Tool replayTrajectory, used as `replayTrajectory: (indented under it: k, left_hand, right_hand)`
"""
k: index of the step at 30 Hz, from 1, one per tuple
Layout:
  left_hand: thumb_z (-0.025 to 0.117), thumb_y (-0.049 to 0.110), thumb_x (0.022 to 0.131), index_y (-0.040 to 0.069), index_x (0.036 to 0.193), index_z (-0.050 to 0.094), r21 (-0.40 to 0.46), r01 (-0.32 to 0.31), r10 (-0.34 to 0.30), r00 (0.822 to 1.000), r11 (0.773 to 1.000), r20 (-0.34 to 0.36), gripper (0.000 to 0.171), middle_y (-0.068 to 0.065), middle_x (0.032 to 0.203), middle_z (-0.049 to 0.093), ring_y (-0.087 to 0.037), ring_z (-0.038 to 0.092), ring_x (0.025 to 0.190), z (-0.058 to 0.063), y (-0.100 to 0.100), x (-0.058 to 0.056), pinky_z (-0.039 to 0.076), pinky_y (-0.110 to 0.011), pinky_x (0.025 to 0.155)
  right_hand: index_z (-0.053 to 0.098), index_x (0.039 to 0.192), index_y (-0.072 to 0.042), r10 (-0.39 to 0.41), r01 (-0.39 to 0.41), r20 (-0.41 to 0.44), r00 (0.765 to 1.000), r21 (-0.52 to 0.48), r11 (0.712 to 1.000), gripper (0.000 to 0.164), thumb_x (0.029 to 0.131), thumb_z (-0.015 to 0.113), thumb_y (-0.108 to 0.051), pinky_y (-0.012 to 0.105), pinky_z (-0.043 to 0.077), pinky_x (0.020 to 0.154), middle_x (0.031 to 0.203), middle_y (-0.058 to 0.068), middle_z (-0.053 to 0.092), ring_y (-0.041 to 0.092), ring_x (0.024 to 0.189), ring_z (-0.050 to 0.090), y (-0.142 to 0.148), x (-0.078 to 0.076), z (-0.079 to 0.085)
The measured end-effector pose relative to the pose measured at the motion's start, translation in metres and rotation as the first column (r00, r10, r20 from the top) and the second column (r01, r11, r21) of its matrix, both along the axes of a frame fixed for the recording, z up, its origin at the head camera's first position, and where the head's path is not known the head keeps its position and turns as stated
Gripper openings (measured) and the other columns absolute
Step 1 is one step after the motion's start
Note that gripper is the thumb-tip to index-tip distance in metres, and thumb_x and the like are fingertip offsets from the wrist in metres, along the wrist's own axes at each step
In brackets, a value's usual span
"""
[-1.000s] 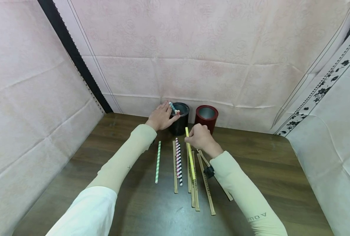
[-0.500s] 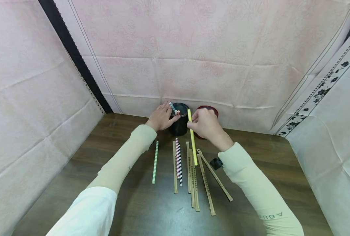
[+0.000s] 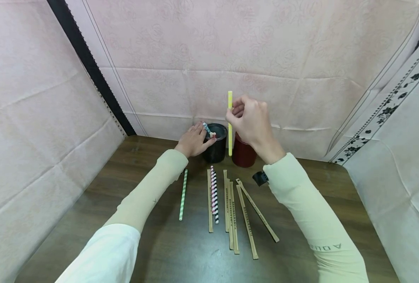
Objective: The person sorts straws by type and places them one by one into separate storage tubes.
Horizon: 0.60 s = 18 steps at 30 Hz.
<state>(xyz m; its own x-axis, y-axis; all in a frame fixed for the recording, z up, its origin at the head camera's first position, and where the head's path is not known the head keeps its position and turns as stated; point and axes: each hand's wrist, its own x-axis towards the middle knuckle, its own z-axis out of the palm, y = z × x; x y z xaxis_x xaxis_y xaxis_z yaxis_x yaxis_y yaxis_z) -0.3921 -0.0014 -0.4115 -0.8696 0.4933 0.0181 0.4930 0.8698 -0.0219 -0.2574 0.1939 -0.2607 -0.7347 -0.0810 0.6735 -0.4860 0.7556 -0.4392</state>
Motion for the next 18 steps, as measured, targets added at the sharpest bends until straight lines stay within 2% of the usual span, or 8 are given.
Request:
replayTrajectory:
  k: [2, 7, 11, 13, 18]
  left_hand:
    - [0.015, 0.071, 0.108, 0.005, 0.169, 0.022, 0.001, 0.003, -0.003, 1.0, 1.0, -0.004, 0.09, -0.015, 0.179, 0.012, -0.027, 0.01, 0.168, 0.0, 0.0, 0.0, 0.013, -0.039, 0.137]
    - [0.015, 0.07, 0.108, 0.005, 0.168, 0.023, -0.001, 0.003, -0.003, 1.0, 1.0, -0.014, 0.089, -0.015, 0.178, 0.013, -0.027, 0.011, 0.167, 0.0, 0.0, 0.0, 0.014, -0.039, 0.137]
    - [0.015, 0.07, 0.108, 0.004, 0.168, 0.023, 0.002, -0.001, 0.001, 1.0, 1.0, -0.022, 0.089, -0.016, 0.178, 0.014, -0.027, 0.012, 0.167, 0.0, 0.001, 0.0, 0.014, -0.039, 0.137]
    - [0.015, 0.07, 0.108, 0.004, 0.168, 0.023, 0.002, -0.003, 0.003, 1.0, 1.0, -0.024, 0.09, -0.016, 0.178, 0.015, -0.027, 0.013, 0.167, 0.0, 0.001, 0.0, 0.015, -0.039, 0.136]
    - [0.015, 0.071, 0.108, 0.004, 0.168, 0.023, 0.002, -0.007, 0.007, 1.0, 1.0, -0.012, 0.09, -0.015, 0.178, 0.014, -0.027, 0.012, 0.167, 0.0, 0.001, 0.0, 0.014, -0.039, 0.137]
  right_hand:
    - [0.074, 0.099, 0.006, 0.001, -0.002, -0.037, 0.999, -0.034, 0.999, 0.017, 0.095, 0.069, -0.01, -0.001, 0.047, 0.067, 0.089, 0.02, 0.08, 0.029, 0.077, 0.079, -0.001, -0.002, 0.003]
    - [0.074, 0.1, 0.005, 0.008, -0.02, -0.122, 0.993, -0.098, 0.995, 0.016, 0.095, 0.071, -0.01, 0.001, 0.05, 0.07, 0.09, 0.018, 0.08, 0.028, 0.078, 0.078, -0.005, -0.012, 0.006]
    - [0.074, 0.1, 0.007, 0.027, -0.052, -0.186, 0.982, -0.13, 0.99, 0.015, 0.093, 0.072, -0.006, 0.005, 0.054, 0.07, 0.09, 0.019, 0.08, 0.029, 0.078, 0.078, -0.007, -0.024, 0.002]
    - [0.074, 0.1, 0.008, 0.035, -0.065, -0.198, 0.98, -0.148, 0.987, 0.014, 0.093, 0.072, -0.004, 0.01, 0.058, 0.072, 0.09, 0.019, 0.08, 0.029, 0.078, 0.079, -0.009, -0.032, -0.001]
    - [0.073, 0.103, 0.007, 0.038, -0.066, -0.178, 0.983, -0.156, 0.985, 0.016, 0.095, 0.071, -0.006, 0.035, 0.067, 0.079, 0.094, 0.02, 0.08, 0.03, 0.084, 0.08, -0.013, -0.046, -0.013]
